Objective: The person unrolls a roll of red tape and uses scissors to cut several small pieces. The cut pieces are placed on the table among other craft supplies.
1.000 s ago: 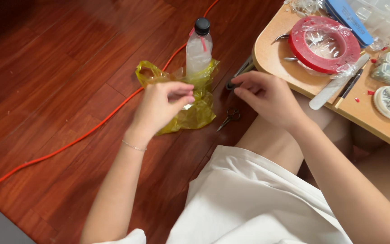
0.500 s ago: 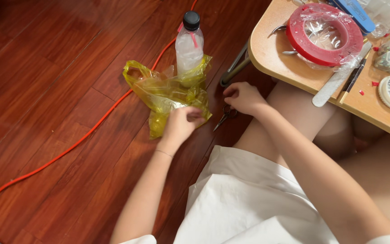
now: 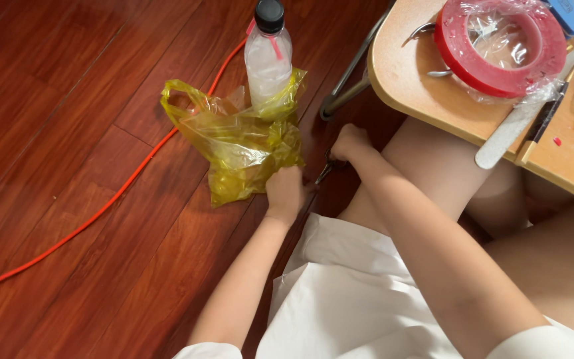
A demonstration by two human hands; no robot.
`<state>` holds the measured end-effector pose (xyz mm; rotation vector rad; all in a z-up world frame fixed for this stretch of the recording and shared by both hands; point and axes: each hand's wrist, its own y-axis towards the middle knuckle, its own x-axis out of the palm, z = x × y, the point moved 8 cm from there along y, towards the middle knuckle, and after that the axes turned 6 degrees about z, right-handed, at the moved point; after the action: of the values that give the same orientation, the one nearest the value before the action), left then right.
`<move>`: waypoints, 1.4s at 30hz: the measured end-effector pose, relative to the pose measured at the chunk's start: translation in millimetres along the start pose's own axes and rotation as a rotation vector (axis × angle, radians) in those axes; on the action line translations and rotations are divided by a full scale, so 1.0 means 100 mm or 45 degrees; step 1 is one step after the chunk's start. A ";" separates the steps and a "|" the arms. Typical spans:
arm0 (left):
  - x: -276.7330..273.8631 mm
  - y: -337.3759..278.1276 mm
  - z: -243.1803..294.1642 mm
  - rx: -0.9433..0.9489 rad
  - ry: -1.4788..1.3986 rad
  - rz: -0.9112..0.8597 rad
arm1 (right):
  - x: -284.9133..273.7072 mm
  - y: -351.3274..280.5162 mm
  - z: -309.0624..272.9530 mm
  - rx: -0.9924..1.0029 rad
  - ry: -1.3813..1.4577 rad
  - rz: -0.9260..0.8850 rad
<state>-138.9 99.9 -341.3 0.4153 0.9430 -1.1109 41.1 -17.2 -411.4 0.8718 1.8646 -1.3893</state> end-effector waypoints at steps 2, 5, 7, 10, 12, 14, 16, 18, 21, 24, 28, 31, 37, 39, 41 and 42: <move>0.08 0.05 0.00 0.013 0.026 0.007 | 0.08 0.08 0.00 0.007 -0.016 -0.055; 0.21 0.10 0.01 0.043 0.044 -0.012 | 0.06 -0.12 -0.11 0.019 -0.033 -0.137; 0.25 0.13 -0.02 0.049 0.034 -0.039 | 0.02 -0.25 -0.18 0.022 -0.041 -0.173; 0.28 0.15 -0.15 0.008 -0.057 -0.108 | 0.00 -0.28 -0.15 0.088 0.009 -0.188; 0.28 0.15 -0.26 -0.064 -0.189 -0.101 | -0.04 -0.28 -0.17 0.088 0.150 -0.168; 0.43 0.22 -0.52 -0.132 -0.285 -0.119 | 0.03 -0.18 -0.14 0.036 0.219 -0.176; 0.35 0.26 -0.70 -0.198 -0.375 -0.119 | -0.01 -0.28 -0.29 -0.035 0.292 -0.182; 0.04 0.26 -0.68 -0.067 -0.378 -0.032 | -0.12 -0.60 -0.56 -0.133 0.599 -0.226; -0.44 0.25 -0.64 0.020 -0.318 0.056 | -0.27 -0.82 -0.78 -0.272 0.626 -0.172; -0.85 0.17 -0.56 0.061 -0.360 0.108 | -0.49 -0.97 -0.89 -0.431 0.533 -0.070; -1.38 -0.01 -0.35 0.118 -0.389 0.196 | -0.68 -1.17 -1.05 -0.659 0.363 -0.047; -1.79 -0.11 -0.23 0.096 -0.521 0.212 | -1.02 -1.48 -1.23 -0.832 0.352 0.016; -2.70 -0.45 0.38 0.276 -0.837 0.236 | -1.80 -2.30 -1.40 -1.084 0.389 0.186; -2.91 -0.49 0.59 0.300 -0.888 0.255 | -2.11 -2.56 -1.38 -1.214 0.383 0.354; -3.02 -0.47 0.85 0.317 -0.936 0.223 | -2.39 -2.72 -1.30 -1.256 0.413 0.449; -3.07 -0.46 0.98 0.320 -0.988 0.204 | -2.54 -2.83 -1.25 -1.309 0.433 0.533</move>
<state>-176.7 186.8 -30.0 0.2202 0.0869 -1.1146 -57.8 9.0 -24.1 0.8675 2.0975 0.0495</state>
